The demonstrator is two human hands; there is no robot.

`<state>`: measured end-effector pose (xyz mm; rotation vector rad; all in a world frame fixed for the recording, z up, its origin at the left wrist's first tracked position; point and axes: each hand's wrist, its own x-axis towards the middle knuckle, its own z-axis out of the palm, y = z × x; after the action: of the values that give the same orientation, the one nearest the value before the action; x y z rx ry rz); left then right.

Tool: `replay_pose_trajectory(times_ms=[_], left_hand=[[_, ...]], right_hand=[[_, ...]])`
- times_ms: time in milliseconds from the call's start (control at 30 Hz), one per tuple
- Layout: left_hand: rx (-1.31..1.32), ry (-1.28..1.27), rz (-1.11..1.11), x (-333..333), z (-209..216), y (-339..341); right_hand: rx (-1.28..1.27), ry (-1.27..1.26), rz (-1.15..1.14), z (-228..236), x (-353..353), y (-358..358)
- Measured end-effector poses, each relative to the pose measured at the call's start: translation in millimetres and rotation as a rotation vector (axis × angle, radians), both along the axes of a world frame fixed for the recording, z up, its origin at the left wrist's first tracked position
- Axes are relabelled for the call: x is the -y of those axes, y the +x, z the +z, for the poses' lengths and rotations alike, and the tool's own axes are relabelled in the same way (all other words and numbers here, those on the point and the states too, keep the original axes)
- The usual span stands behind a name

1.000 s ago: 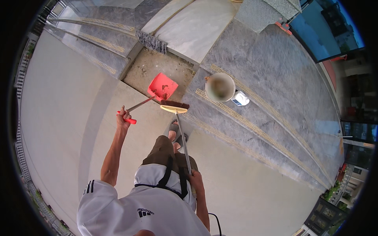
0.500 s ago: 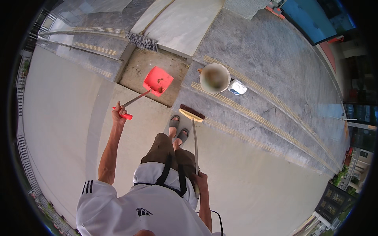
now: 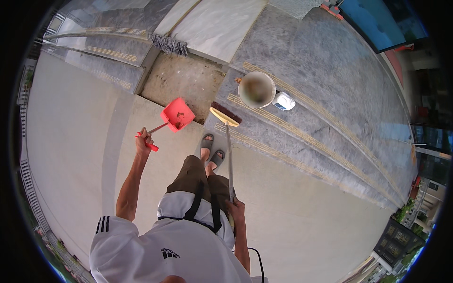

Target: The person sweeps scattered leaves and debris on a tiled outdoor patio using a broom and dustpan, then empties the collected debris into a white bucket. The person continues sweeping additional debris from the steps and transfers it into the same bucket.

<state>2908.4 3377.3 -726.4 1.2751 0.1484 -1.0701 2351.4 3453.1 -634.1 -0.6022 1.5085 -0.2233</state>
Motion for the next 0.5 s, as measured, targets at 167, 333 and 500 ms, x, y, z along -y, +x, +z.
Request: replay_pose_trajectory(times_ms=[167,333,500], left_hand=[[-0.003,0.023,0.018,-7,3,2],[-0.041,0.057,0.079,-18,-7,13],[-0.097,0.034,0.083,-33,-36,43]], right_hand=[[0.057,0.0,-0.017,37,32,17],[0.151,-0.054,-0.018,56,65,38],[0.079,-0.078,0.031,32,71,52]])
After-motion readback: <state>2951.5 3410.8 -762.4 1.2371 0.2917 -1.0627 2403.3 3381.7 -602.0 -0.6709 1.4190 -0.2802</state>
